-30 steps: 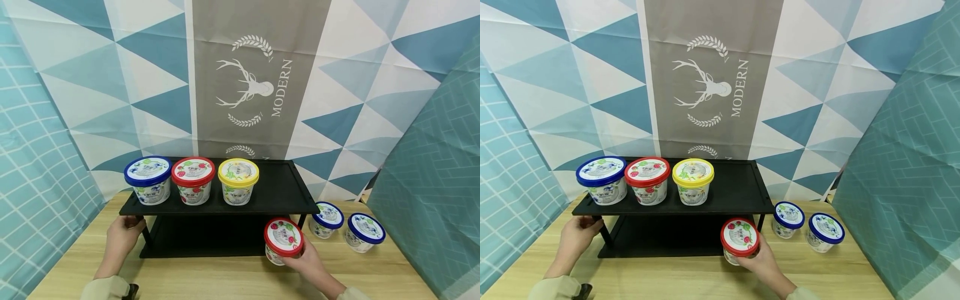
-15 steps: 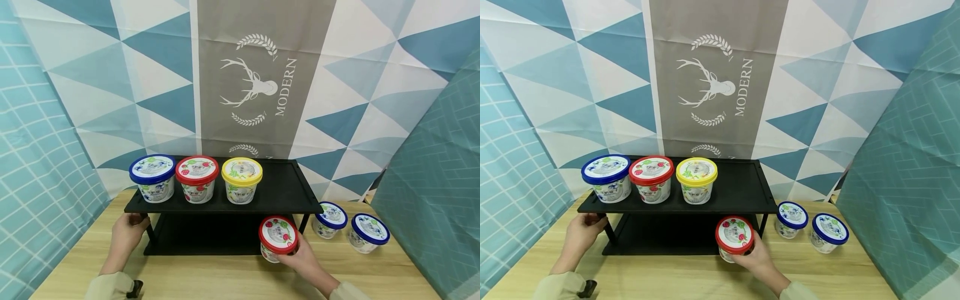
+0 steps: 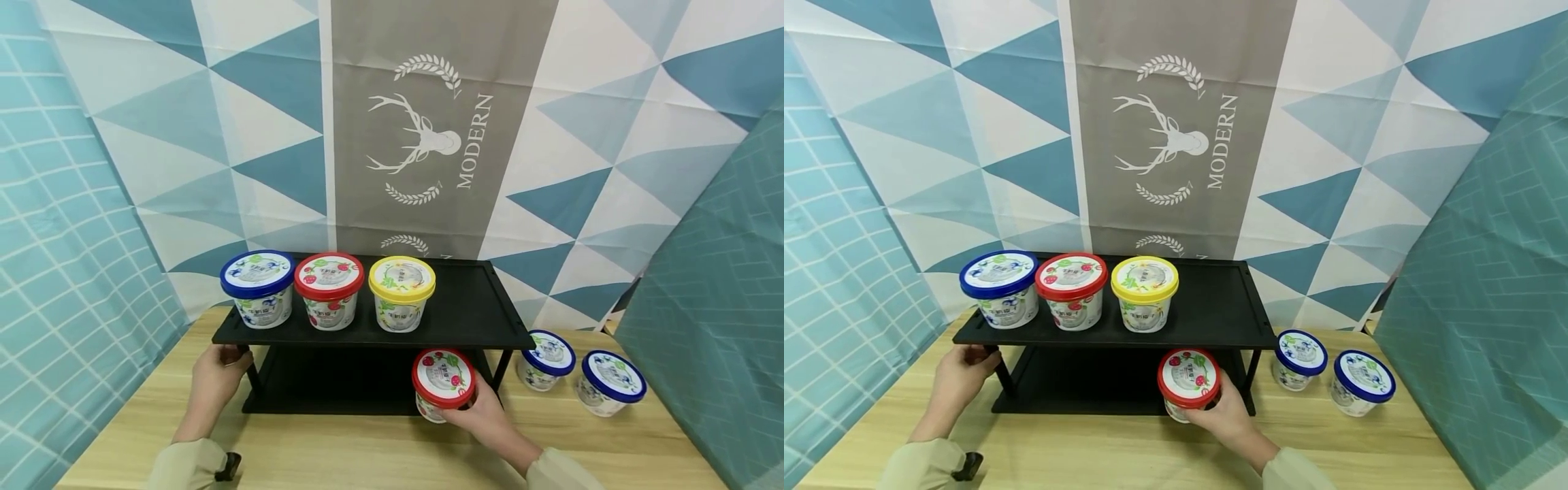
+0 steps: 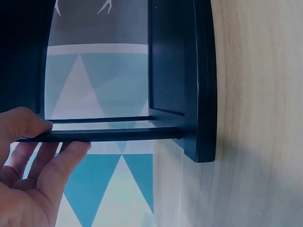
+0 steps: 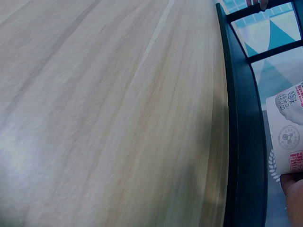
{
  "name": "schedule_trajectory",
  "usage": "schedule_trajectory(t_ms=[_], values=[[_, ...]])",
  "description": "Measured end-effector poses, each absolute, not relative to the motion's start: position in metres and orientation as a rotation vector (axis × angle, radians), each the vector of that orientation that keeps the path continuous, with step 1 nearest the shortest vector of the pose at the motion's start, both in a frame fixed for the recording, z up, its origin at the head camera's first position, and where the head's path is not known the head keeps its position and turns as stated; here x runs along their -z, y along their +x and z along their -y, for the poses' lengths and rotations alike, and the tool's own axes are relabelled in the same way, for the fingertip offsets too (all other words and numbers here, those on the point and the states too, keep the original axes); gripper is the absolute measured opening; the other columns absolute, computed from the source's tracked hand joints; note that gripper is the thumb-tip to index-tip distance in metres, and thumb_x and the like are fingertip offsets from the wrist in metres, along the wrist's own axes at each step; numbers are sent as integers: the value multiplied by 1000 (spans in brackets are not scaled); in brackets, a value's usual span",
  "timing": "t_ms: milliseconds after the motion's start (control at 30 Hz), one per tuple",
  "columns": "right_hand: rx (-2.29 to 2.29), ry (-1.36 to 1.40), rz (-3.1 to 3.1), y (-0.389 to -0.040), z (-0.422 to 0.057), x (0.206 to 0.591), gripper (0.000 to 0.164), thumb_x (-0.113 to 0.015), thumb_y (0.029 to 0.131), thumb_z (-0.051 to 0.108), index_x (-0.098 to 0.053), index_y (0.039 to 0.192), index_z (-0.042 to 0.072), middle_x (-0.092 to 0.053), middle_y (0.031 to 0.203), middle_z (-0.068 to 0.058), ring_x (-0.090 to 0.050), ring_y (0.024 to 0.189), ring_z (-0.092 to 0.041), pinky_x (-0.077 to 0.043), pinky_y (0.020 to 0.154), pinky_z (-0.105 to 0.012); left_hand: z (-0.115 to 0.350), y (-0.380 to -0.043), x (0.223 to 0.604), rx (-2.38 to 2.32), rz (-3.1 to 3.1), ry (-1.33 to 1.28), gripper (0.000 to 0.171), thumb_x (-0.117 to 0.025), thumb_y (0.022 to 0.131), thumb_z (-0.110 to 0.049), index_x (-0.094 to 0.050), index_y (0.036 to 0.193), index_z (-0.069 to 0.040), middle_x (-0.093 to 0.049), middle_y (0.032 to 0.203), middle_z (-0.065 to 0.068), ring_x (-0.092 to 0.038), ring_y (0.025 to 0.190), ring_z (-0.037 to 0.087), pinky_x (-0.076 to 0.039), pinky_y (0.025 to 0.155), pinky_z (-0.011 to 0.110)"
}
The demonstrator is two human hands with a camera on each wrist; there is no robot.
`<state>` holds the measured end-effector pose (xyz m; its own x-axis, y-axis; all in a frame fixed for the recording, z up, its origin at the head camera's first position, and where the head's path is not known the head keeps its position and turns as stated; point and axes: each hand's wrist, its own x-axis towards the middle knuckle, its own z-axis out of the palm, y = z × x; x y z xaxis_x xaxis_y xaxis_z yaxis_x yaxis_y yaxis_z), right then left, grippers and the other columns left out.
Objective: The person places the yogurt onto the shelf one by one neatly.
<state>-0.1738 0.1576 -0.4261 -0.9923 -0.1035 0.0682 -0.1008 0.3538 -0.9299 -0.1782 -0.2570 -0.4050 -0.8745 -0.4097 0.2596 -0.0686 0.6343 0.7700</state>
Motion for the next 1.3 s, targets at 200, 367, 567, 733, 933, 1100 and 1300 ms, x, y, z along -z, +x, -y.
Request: schedule_trajectory(t_ms=[200,367,567,733,933,1100,1300], values=[[1825,-265,-2497,-177,-149,426,80,-80,60,23,-36,127,16,-49,123,-4,-47,113,-22,-45,87,-32,257,-178,405,1125,2451,374,23,-57,80,-13,-53,99,0,-59,95,20,-57,89,31,-43,62,26],[1863,-299,-2412,-180,-143,427,82,-80,61,19,-34,129,15,-45,126,-6,-45,116,-22,-44,89,-28,257,-177,404,1135,2449,379,23,-58,80,-13,-54,99,-1,-59,95,20,-57,90,31,-43,64,27],[1871,-307,-2392,-184,-134,427,82,-80,62,22,-33,129,18,-44,126,-4,-44,116,-22,-44,88,-32,257,-177,402,1153,2467,377,25,-57,81,-14,-53,100,0,-58,97,22,-57,90,32,-43,62,26],[1868,-350,-2373,-186,-128,427,83,-79,62,23,-32,130,16,-43,128,-6,-43,116,-23,-43,89,-32,257,-176,401,1151,2479,373,25,-57,81,-14,-52,99,1,-58,96,22,-57,88,31,-42,61,26],[1869,-408,-2349,-189,-119,425,84,-79,63,22,-30,131,16,-43,128,-6,-43,116,-22,-44,88,-31,257,-177,403,1143,2454,356,23,-58,79,-12,-53,98,1,-59,94,21,-57,88,30,-43,62,27],[1836,-410,-2341,-193,-111,424,86,-80,62,22,-30,131,14,-44,127,-6,-44,114,-22,-44,88,-30,257,-176,404,1133,2450,339,24,-58,79,-12,-53,99,1,-59,94,21,-57,88,29,-43,63,28],[1815,-452,-2358,-195,-101,420,86,-79,62,27,-30,131,15,-44,127,-5,-44,115,-22,-45,89,-30,258,-176,402,1149,2466,342,23,-56,80,-13,-52,99,0,-59,94,20,-57,88,29,-43,63,28]])
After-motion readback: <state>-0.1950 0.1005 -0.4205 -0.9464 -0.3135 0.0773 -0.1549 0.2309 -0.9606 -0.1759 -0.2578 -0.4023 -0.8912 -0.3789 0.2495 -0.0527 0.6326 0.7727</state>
